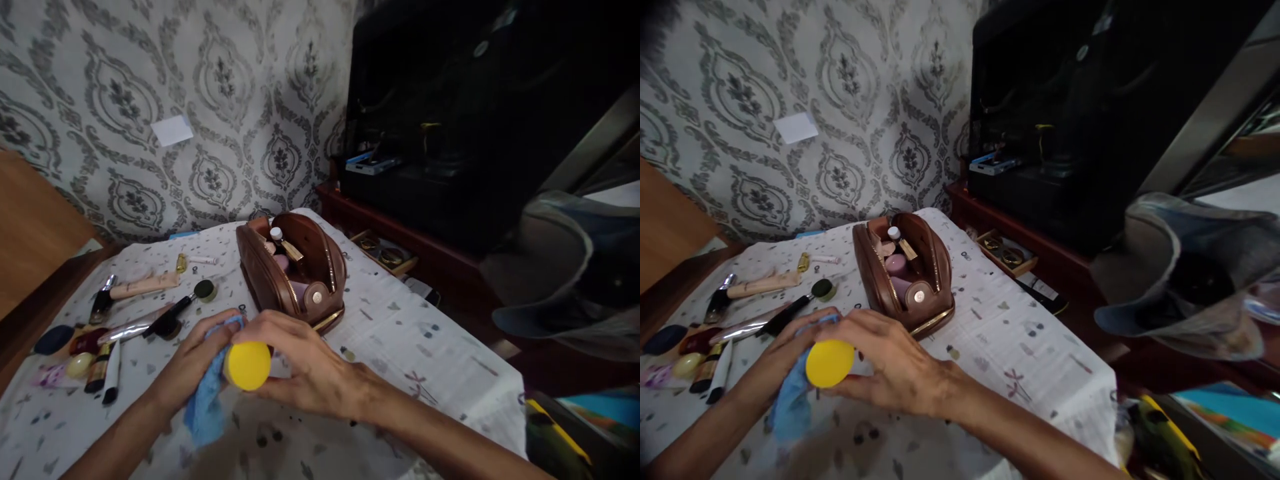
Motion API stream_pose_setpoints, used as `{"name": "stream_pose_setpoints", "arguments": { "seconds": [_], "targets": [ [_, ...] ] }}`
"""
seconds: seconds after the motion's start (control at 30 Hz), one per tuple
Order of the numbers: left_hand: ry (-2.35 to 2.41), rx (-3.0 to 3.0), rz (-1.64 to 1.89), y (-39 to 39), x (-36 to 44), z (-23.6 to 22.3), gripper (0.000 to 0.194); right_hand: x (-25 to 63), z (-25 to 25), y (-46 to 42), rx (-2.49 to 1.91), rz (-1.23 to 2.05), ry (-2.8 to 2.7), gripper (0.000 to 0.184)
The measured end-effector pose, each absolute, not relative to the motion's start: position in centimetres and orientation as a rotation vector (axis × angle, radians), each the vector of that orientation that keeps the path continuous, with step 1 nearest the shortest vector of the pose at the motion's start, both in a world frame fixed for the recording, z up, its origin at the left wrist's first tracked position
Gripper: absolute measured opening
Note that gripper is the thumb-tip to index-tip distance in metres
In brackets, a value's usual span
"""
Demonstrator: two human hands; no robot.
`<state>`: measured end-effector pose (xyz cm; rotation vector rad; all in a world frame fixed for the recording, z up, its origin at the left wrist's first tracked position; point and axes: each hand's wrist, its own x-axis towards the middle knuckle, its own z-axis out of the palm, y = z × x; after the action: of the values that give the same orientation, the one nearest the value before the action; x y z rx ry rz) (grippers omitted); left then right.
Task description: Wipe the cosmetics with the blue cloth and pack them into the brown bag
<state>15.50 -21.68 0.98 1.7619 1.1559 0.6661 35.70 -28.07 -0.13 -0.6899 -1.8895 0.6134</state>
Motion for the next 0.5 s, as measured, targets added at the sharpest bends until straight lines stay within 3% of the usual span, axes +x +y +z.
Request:
{"name": "stream_pose_setpoints", "arguments": {
  "seconds": [0.17,0.33,0.43,0.5],
  "targets": [
    [0.85,2.169,0.402,-21.6,19.9,6.9,0.023,39.3,-0.5,-30.9,-0.796,0.675,-1.693,0.04],
    [0.694,2.867,0.382,-18.8,25.0,10.1,0.025,41.0,-2.4,-32.7,-0.91,0.646,-1.631,0.042],
    [0.564,3.147,0.004,-16.7,28.6,10.2,0.012,41.6,-3.7,-33.5,-0.949,0.612,-1.648,0.048],
    [0.489,3.2,-0.257,-15.8,30.7,10.0,0.015,42.0,-4.3,-34.1,-0.993,0.593,-1.654,0.049]
  ]
}}
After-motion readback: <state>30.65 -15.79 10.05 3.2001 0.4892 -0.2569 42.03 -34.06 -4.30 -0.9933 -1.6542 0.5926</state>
